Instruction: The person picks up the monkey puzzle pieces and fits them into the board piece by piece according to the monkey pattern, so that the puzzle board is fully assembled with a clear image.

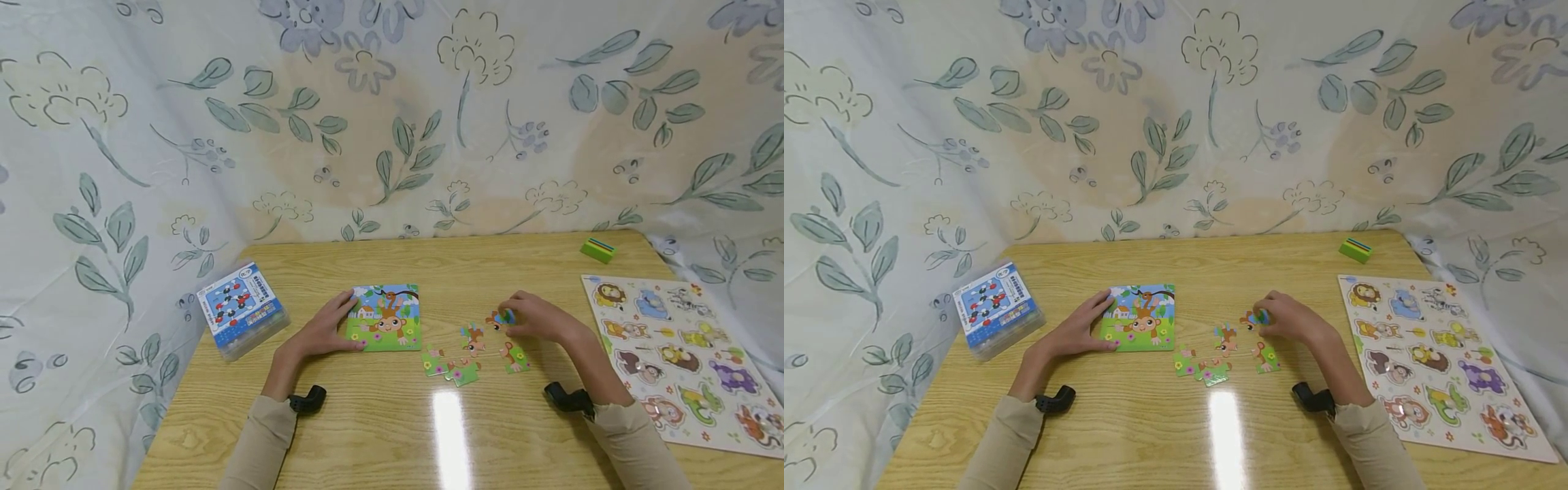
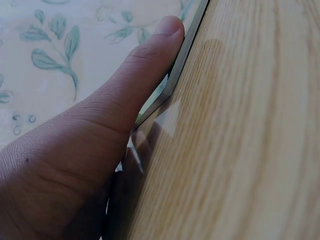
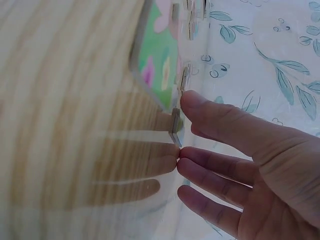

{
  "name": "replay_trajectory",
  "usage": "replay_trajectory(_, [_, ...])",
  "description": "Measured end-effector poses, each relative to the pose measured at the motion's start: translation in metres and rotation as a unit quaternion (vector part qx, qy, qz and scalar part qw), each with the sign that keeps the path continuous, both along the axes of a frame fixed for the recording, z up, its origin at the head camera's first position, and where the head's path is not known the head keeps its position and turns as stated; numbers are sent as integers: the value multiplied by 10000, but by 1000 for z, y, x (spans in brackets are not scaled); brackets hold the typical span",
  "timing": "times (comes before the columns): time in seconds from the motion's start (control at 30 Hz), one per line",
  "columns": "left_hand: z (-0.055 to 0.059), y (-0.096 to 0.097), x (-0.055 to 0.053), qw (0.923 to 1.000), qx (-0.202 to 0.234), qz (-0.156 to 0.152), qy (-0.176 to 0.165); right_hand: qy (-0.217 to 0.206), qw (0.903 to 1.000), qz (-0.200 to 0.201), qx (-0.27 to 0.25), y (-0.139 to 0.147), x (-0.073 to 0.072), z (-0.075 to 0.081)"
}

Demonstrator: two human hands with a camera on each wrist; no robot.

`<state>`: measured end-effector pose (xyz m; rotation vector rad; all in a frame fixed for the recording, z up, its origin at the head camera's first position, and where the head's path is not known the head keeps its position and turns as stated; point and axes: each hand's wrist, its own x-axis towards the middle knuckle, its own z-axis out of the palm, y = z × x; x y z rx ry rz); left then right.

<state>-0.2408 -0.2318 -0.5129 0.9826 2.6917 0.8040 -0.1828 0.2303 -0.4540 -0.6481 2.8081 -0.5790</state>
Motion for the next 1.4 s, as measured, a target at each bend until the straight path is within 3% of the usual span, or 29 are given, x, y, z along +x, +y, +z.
replay_trajectory(0.63, [0,0,0,10000,-24,-3,-16,212,9997,-37,92,-6,1,-2])
replay_trajectory(0.77, [1,1,0,9999,-88,9,-53,379,9992,109,-111,-16,4,0])
replay_trajectory(0.9, [3,1,-1,10000,-51,6,-72,227,9984,407,-306,-33,9,2])
replay_trajectory(1.1, [2,1,-1,9999,-60,25,-132,417,9956,837,-26,-51,16,-1])
replay_trajectory(1.4, [1,0,-1,9999,-72,54,-136,676,9939,829,254,-56,20,-4])
